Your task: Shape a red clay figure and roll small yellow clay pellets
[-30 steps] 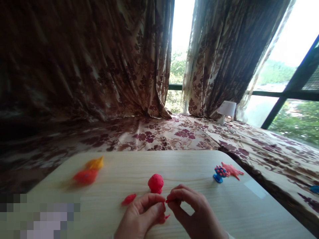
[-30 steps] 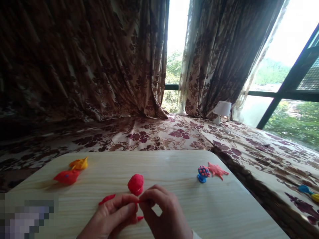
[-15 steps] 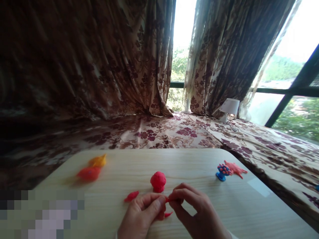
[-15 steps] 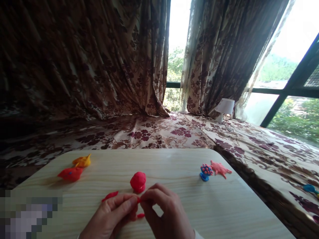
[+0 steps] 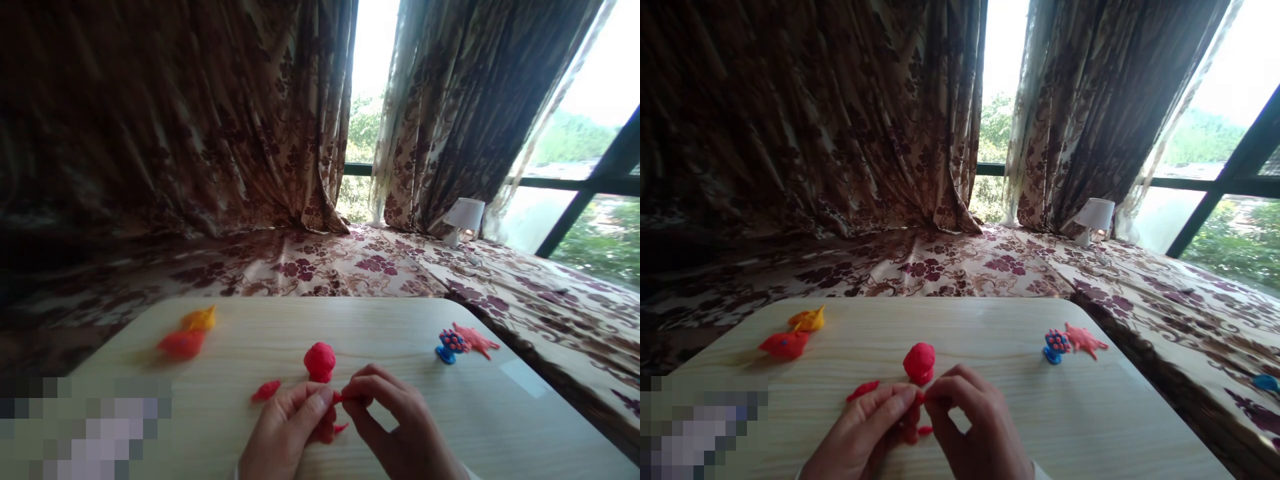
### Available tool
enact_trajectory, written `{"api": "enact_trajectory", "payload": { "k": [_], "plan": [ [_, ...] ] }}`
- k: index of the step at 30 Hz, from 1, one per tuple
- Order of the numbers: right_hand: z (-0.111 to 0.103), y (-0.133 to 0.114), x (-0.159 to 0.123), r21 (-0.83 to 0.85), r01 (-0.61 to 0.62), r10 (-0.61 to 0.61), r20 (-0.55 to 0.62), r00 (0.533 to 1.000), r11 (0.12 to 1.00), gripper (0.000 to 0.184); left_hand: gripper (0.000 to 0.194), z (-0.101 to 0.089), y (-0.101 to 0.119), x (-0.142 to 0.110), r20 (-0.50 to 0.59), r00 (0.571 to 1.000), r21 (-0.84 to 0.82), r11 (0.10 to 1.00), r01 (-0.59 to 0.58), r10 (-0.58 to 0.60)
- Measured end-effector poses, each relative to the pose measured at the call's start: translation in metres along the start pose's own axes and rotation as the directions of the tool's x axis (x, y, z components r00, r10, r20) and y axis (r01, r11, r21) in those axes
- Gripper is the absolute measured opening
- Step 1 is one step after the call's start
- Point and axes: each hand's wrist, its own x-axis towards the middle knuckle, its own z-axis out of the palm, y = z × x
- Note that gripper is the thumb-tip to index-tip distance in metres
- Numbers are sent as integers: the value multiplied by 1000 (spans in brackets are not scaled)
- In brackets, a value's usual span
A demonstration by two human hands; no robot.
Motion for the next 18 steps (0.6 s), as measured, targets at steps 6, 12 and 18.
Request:
{"api": "enact_trajectory", "payload": {
  "k": [6,12,18],
  "plan": [
    [1,0,-1,2,-25,25,29,999,1000,11,23,-2,-1,2,13,1000,32,999,8,-9],
    [0,0,-2,9,-31,31,36,999,999,13,22,-2,0,-1,29,999,-6,999,31,-31],
    [0,-1,-3,15,-30,30,31,999,999,11,21,-2,2,0,-23,994,120,988,-99,102]
  ]
}}
